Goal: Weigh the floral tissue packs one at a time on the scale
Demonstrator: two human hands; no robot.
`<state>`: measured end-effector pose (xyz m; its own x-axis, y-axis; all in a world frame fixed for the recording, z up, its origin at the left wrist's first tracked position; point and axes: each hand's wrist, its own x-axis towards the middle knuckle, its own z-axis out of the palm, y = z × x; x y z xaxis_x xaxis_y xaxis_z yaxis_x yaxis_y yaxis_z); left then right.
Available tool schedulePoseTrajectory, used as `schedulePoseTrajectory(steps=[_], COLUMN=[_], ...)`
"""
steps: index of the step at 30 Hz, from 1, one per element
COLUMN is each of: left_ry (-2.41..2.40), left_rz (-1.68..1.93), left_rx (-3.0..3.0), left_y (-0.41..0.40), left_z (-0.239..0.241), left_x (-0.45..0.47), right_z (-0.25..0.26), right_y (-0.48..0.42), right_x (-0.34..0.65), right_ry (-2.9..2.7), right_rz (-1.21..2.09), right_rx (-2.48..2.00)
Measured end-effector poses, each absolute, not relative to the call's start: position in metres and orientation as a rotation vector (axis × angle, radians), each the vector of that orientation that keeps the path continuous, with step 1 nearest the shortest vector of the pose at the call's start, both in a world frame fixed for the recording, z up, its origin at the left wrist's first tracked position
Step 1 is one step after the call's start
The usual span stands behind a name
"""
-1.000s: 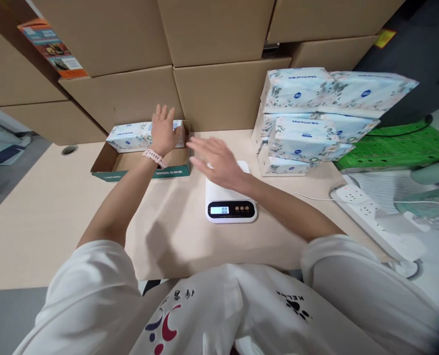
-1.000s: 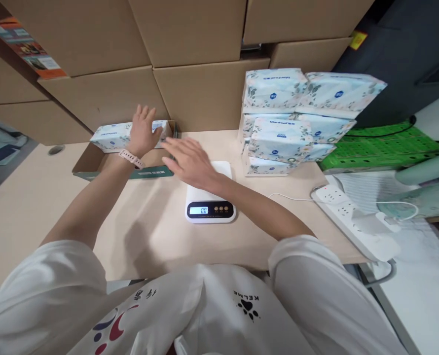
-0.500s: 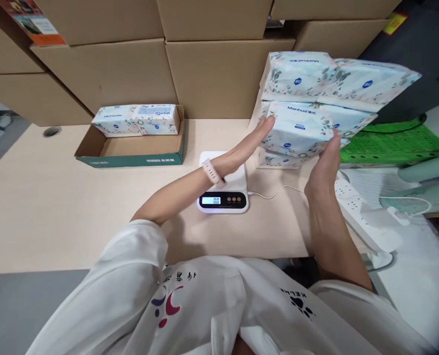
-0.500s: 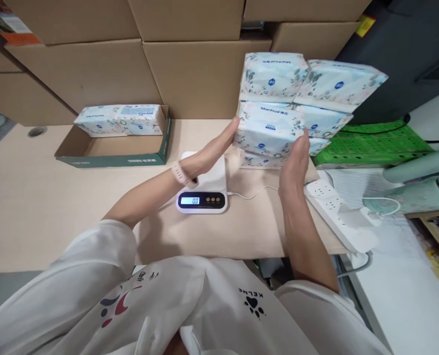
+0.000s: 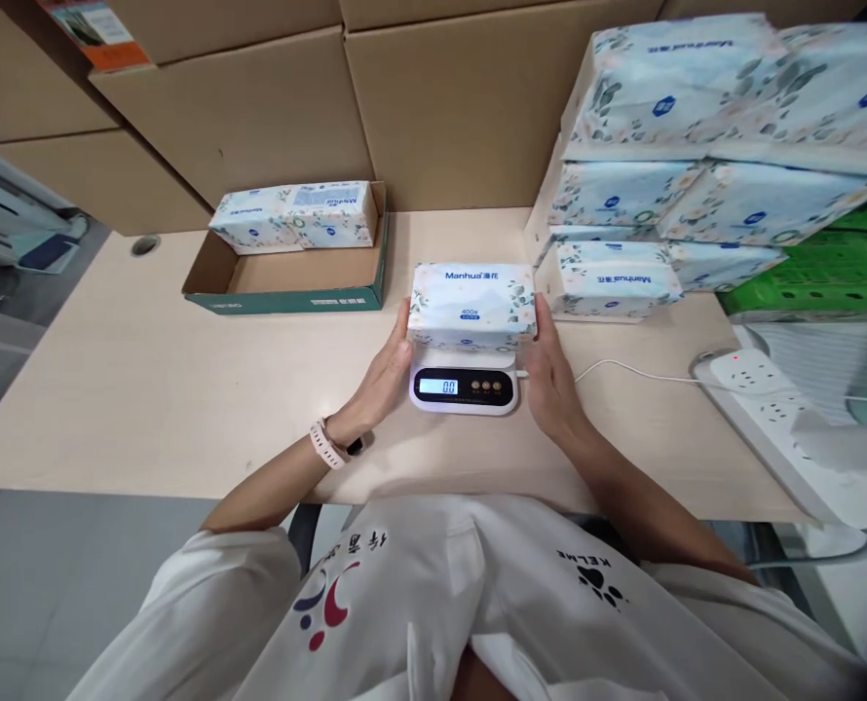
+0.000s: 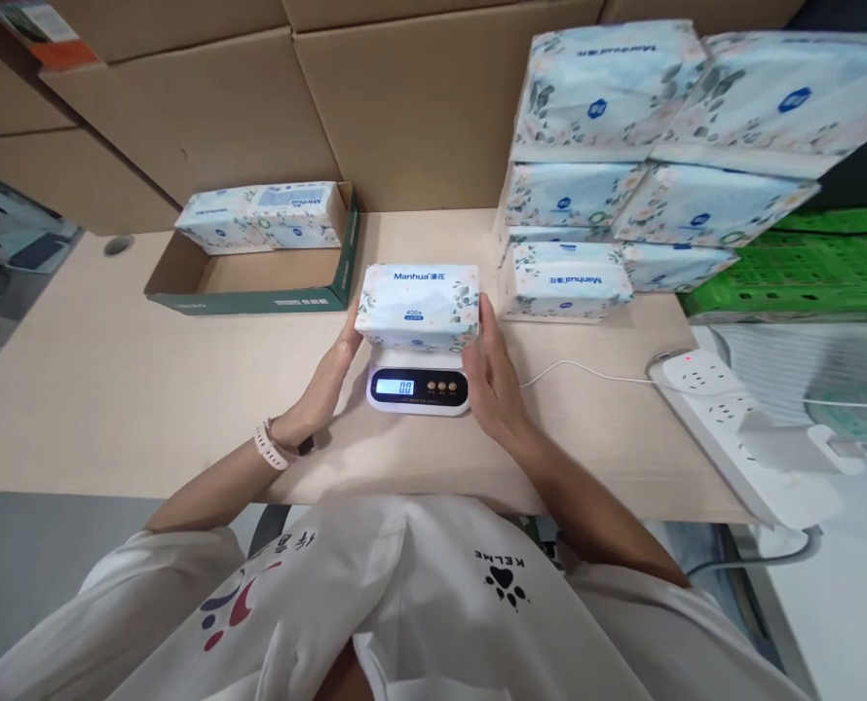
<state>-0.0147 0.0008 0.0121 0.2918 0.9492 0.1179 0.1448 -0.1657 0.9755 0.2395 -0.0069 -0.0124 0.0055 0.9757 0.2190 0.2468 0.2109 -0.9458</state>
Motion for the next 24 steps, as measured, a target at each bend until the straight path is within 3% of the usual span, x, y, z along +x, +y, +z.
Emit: schedulePoseTrajectory(steps=[6, 13, 24], left_ry=[1.115, 1.053, 1.066], left_rz=[1.192, 1.179, 1.164], left_rx=[1.263, 1.177, 1.195], left_y=[-0.003, -0.005, -0.006], left_z=[-0.017, -0.012, -0.019], left_x=[-0.040, -0.038, -0.038], right_z=[-0.019, -0.014, -0.008], right_y=[-0.005, -0.002, -0.006], right_x=[0.253, 0.256, 0.255], right_ry=[-1.245, -1.090, -1.082], right_rz=[0.728, 0.950, 0.974], right_rx=[-1.190, -1.269, -1.275])
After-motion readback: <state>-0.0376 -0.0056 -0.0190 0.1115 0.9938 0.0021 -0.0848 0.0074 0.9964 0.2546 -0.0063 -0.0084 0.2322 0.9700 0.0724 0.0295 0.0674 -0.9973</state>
